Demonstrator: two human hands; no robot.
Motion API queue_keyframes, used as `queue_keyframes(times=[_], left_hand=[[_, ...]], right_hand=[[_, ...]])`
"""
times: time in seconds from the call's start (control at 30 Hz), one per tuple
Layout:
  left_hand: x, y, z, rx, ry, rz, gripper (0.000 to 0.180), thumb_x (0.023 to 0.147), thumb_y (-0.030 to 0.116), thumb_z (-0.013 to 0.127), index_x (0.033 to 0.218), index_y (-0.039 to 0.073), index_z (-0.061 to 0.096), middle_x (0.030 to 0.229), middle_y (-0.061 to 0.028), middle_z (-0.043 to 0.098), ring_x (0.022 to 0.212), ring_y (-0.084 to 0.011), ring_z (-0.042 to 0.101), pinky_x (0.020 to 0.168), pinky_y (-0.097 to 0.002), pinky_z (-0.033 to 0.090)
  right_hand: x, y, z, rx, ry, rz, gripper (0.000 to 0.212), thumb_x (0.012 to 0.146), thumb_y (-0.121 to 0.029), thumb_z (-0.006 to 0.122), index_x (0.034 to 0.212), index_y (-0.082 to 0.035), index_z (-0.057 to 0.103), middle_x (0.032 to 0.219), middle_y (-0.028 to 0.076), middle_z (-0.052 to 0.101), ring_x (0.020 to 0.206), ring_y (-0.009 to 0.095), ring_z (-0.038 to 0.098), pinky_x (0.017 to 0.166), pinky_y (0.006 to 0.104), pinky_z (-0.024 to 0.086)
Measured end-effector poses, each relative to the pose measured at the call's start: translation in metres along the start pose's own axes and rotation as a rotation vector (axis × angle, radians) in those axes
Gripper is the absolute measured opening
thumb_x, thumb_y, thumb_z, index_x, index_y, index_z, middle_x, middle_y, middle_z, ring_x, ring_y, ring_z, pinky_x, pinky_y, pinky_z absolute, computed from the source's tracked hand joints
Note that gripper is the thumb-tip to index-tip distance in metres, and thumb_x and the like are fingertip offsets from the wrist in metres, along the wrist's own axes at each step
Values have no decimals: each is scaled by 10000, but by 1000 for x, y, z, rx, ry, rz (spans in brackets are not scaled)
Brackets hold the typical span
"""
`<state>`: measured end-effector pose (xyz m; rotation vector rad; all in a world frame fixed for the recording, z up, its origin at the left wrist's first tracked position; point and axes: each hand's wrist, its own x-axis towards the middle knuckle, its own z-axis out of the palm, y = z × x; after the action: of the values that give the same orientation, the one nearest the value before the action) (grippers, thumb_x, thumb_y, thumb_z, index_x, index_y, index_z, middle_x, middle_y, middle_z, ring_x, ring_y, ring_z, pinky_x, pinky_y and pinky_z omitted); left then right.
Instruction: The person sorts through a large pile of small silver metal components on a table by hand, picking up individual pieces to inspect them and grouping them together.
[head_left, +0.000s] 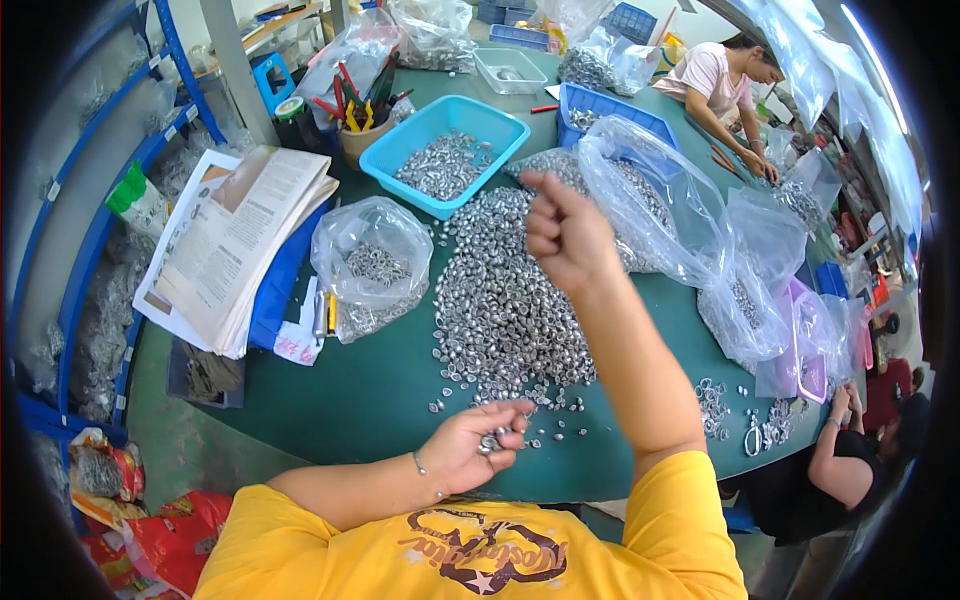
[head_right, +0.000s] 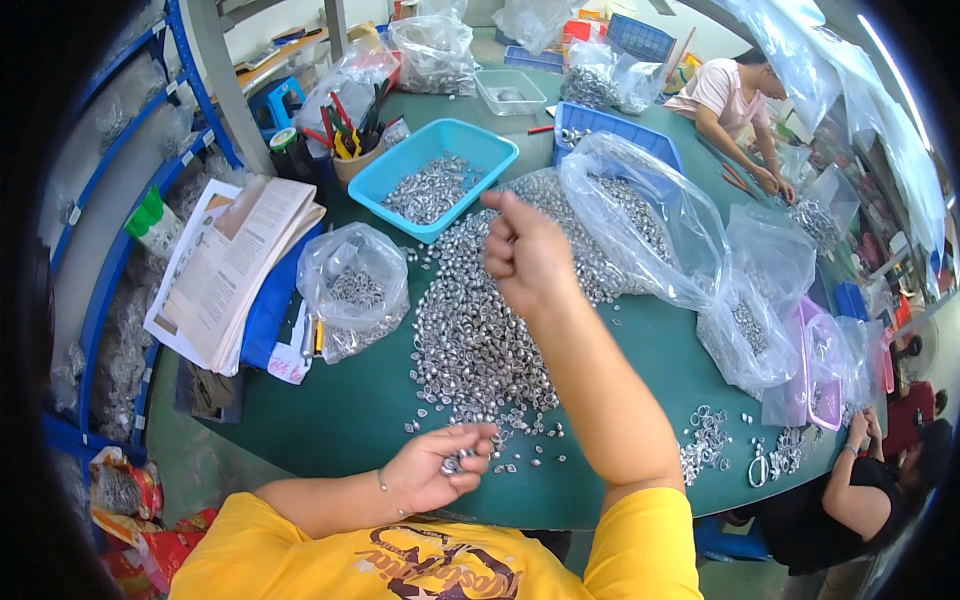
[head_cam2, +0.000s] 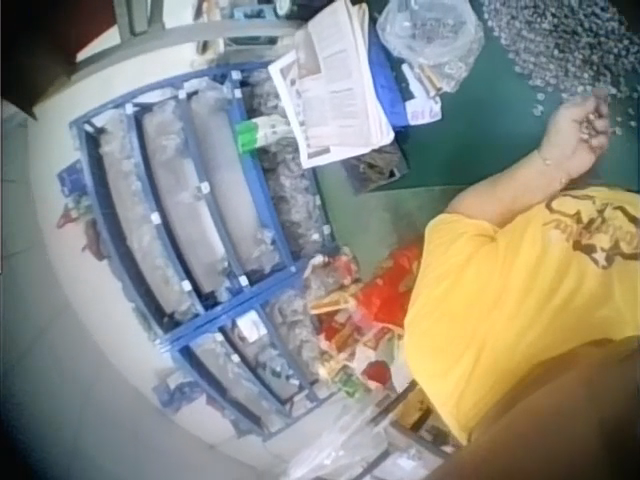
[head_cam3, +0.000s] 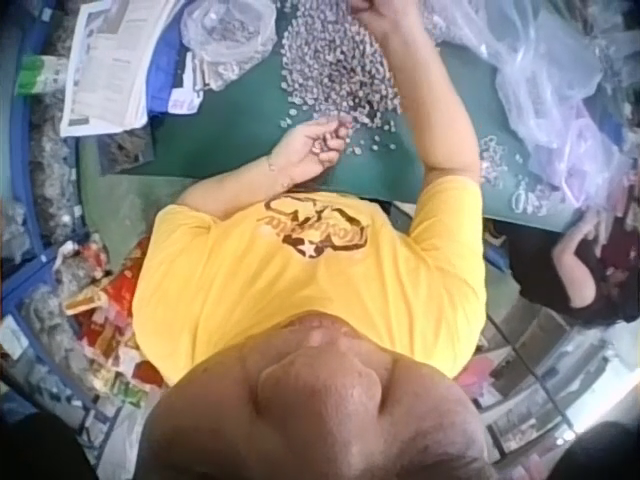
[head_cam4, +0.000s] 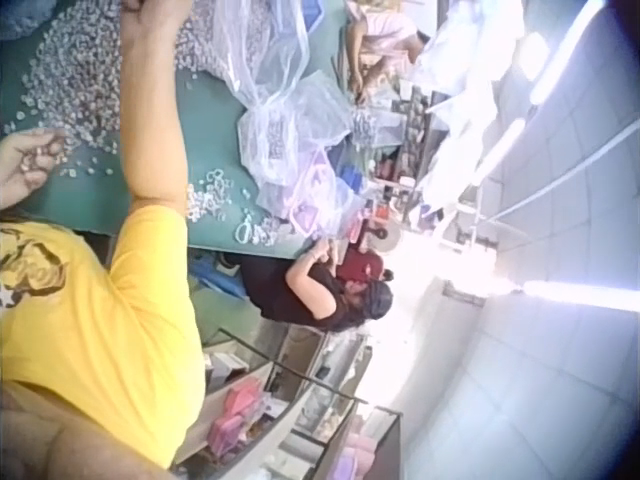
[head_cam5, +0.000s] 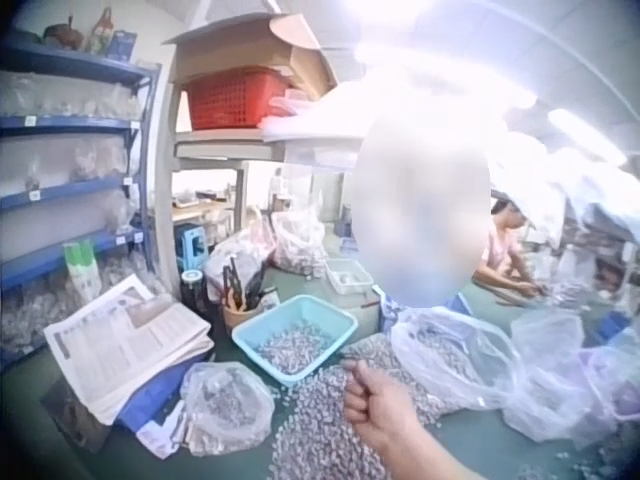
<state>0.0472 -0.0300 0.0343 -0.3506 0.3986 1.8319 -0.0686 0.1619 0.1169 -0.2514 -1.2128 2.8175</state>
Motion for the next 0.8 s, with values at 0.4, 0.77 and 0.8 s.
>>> queue_keyframes(times=[0.4,0.77,0.8], left_hand=[[48,41,36,1598,-110,1261,195,753,-38,491,906,-13,609,934,-125,589,886,-237,548,817,-314,422],[38,38,42,1249,-224,963,169,844,-30,474,1002,-25,534,972,-71,516,848,-126,557,762,-235,449],[34,40,38,1212,-190,944,163,847,-26,473,997,-18,537,944,-61,532,836,-120,557,753,-235,452]], right_hand=[[-113,105,-6,510,400,90,350,928,-357,307,1037,-96,513,1046,65,531,987,182,502,856,332,420],[-53,-32,-95,741,450,-394,240,883,-244,449,904,-7,481,813,86,540,719,211,544,711,330,509],[-37,-62,-82,624,516,-426,365,911,-309,401,1068,19,423,983,141,495,881,272,507,832,421,454]])
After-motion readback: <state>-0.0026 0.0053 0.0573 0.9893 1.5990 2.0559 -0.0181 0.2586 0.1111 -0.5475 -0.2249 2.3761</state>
